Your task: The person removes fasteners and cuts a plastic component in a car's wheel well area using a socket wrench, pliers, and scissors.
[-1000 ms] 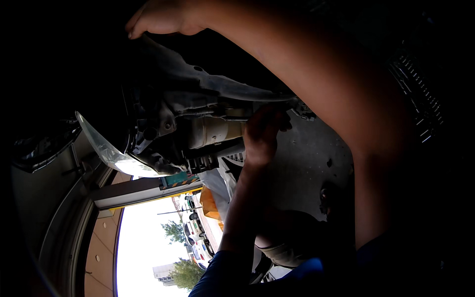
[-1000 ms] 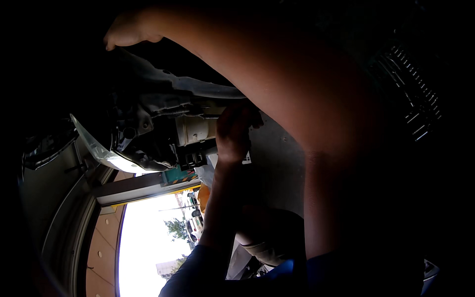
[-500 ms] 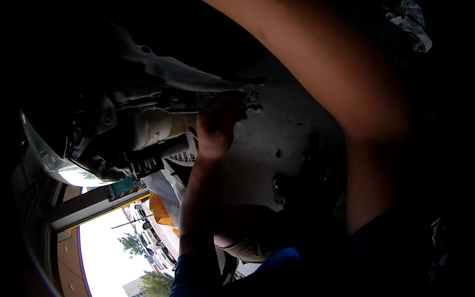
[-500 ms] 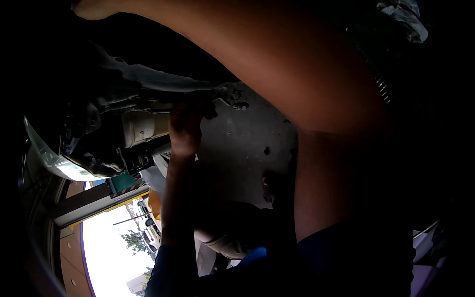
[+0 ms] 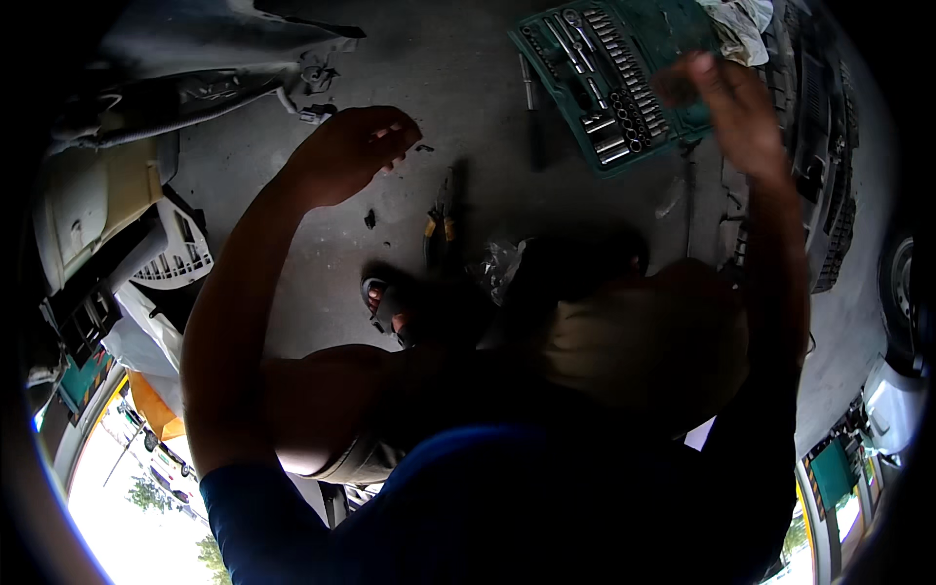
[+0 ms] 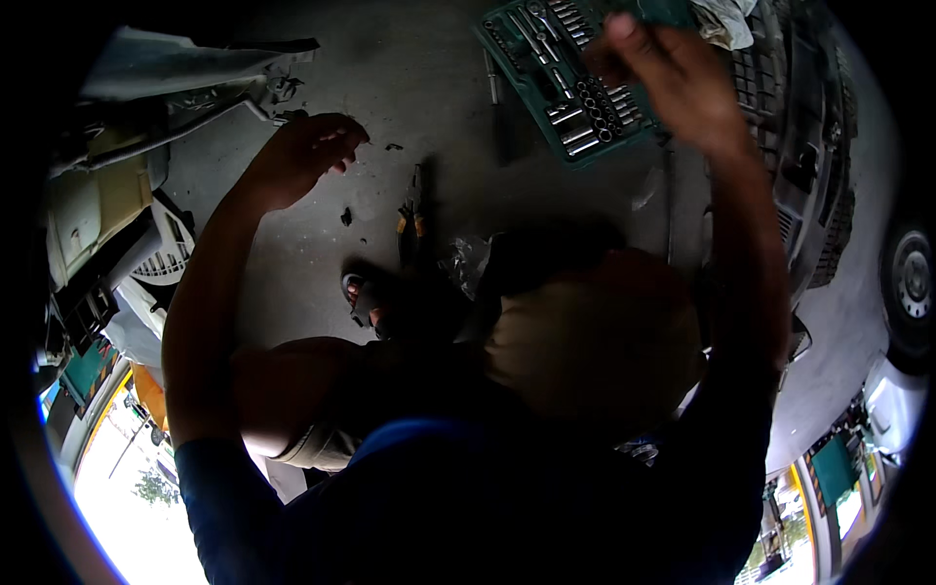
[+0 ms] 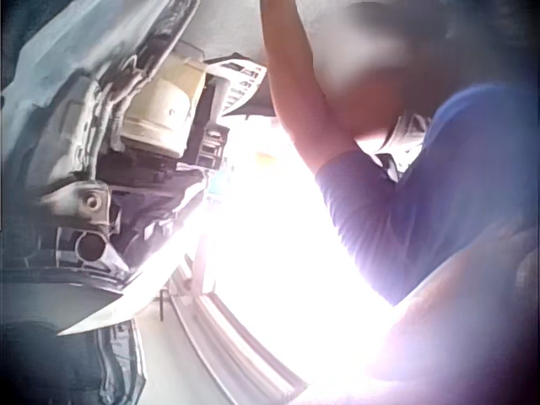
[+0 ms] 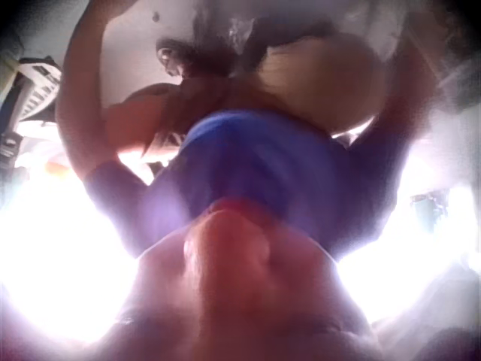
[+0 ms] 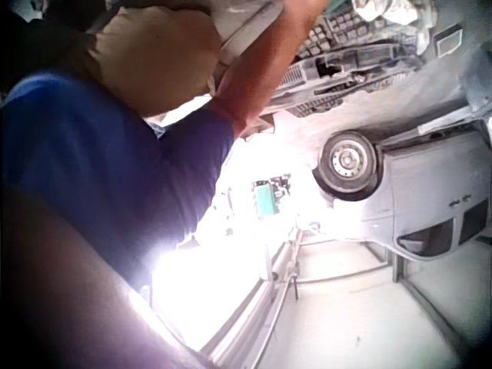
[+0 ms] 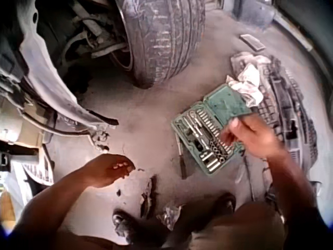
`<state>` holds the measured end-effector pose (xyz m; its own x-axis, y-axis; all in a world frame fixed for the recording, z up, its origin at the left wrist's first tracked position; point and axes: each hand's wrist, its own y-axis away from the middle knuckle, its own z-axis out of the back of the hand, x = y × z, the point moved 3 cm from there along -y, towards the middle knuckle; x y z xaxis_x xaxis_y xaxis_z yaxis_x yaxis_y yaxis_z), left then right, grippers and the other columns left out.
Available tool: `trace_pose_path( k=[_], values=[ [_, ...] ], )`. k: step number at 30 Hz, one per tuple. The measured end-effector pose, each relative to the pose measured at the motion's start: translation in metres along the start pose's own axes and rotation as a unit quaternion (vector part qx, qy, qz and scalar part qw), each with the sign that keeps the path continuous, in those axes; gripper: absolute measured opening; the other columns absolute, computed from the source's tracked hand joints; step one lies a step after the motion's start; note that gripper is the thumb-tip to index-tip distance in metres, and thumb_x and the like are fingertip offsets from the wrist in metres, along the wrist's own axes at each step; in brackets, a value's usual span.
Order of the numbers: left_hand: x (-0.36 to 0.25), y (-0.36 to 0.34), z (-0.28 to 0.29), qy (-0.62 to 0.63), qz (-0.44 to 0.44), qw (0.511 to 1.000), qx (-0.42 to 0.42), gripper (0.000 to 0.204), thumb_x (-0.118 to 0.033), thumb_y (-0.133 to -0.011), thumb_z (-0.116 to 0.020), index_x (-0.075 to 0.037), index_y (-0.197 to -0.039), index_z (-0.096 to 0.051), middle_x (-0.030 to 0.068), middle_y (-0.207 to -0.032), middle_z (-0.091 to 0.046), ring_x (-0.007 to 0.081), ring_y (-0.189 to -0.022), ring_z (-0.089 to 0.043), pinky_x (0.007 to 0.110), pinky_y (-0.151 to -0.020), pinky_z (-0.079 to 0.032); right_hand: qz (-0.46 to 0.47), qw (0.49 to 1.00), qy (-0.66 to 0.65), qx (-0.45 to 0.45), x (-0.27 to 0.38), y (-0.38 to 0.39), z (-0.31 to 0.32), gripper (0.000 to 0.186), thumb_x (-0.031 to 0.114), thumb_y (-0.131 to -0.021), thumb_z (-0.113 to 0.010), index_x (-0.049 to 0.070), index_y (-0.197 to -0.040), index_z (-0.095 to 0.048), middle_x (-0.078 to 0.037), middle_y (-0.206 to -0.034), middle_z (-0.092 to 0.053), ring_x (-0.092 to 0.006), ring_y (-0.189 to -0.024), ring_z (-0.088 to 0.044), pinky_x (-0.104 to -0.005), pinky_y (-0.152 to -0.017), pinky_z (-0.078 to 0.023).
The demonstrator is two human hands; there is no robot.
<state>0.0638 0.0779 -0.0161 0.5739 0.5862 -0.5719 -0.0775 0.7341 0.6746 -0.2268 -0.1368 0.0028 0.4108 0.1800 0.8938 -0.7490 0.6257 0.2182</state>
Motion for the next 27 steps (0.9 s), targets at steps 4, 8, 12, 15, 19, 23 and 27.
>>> trace_pose_path(
  k=[4, 8, 12, 15, 19, 23, 27],
  values=[
    [0.045, -0.015, -0.020, 0.053, -0.007, 0.999, 0.010, 0.025, -0.021, -0.096, -0.055, -0.002, -0.109, -0.063, 0.0058, -0.087, -0.065, 0.0142, -0.079, -0.062, 0.030, -0.074, -0.051, -0.044, 0.981, 0.190, -0.002, -0.115, 0.077, -0.061, 0.027, 0.033, -0.089, -0.062, 0.006, -0.087, -0.067, -0.015, -0.083, -0.067, -0.0364, -0.079, -0.064, -0.0442, -0.071, -0.051],
    [0.048, -0.027, -0.038, 0.046, -0.002, 0.998, 0.043, 0.024, -0.022, -0.097, -0.056, -0.002, -0.107, -0.063, 0.0038, -0.084, -0.064, 0.0123, -0.076, -0.059, 0.029, -0.071, -0.050, -0.213, 0.937, 0.224, 0.163, -0.155, 0.144, -0.100, 0.026, 0.033, -0.088, -0.059, 0.010, -0.094, -0.068, -0.017, -0.094, -0.068, -0.0366, -0.090, -0.065, -0.0464, -0.078, -0.052],
    [0.044, -0.049, -0.044, -0.047, -0.006, 0.999, 0.013, 0.025, -0.027, -0.094, -0.059, -0.003, -0.099, -0.065, 0.0095, -0.084, -0.067, 0.0205, -0.079, -0.065, 0.033, -0.072, -0.051, -0.267, 0.922, 0.259, 0.107, -0.163, 0.149, -0.090, 0.026, 0.033, -0.087, -0.059, 0.010, -0.095, -0.068, -0.016, -0.097, -0.067, -0.0369, -0.090, -0.065, -0.0472, -0.079, -0.052],
    [0.075, -0.053, -0.078, -0.315, 0.078, 0.945, 0.031, 0.050, -0.055, -0.086, -0.061, -0.006, -0.088, -0.070, 0.0167, -0.091, -0.070, 0.0329, -0.091, -0.067, 0.043, -0.076, -0.052, -0.213, 0.938, 0.266, 0.064, -0.176, 0.138, -0.084, 0.023, 0.029, -0.087, -0.058, 0.009, -0.092, -0.067, -0.016, -0.098, -0.066, -0.0371, -0.091, -0.064, -0.0476, -0.080, -0.051],
    [0.106, -0.043, -0.132, -0.328, 0.201, 0.896, 0.223, 0.075, -0.079, -0.072, -0.059, -0.006, -0.081, -0.072, 0.0119, -0.082, -0.071, 0.0272, -0.081, -0.069, 0.044, -0.071, -0.051, -0.110, 0.978, 0.172, 0.038, -0.153, 0.108, -0.094, 0.017, 0.022, -0.086, -0.061, 0.005, -0.084, -0.063, -0.017, -0.089, -0.065, -0.0379, -0.085, -0.063, -0.0469, -0.073, -0.049],
    [0.168, -0.028, -0.178, -0.260, 0.103, 0.945, 0.171, 0.052, -0.057, -0.079, -0.062, -0.010, -0.099, -0.072, 0.0127, -0.096, -0.071, 0.0293, -0.093, -0.068, 0.045, -0.079, -0.053, 0.030, 0.995, 0.040, 0.086, -0.122, 0.062, -0.139, 0.021, 0.021, -0.088, -0.063, 0.003, -0.080, -0.057, -0.019, -0.077, -0.058, -0.0413, -0.076, -0.057, -0.0470, -0.064, -0.044],
    [0.097, -0.022, -0.136, -0.237, 0.074, 0.951, 0.183, 0.041, -0.044, -0.087, -0.058, -0.009, -0.107, -0.068, 0.0162, -0.102, -0.068, 0.0341, -0.098, -0.065, 0.045, -0.082, -0.052, -0.001, 0.979, -0.017, 0.202, -0.100, 0.027, -0.181, 0.015, 0.018, -0.085, -0.068, 0.004, -0.089, -0.064, -0.017, -0.085, -0.067, -0.0350, -0.080, -0.065, -0.0428, -0.071, -0.051]
  ],
)
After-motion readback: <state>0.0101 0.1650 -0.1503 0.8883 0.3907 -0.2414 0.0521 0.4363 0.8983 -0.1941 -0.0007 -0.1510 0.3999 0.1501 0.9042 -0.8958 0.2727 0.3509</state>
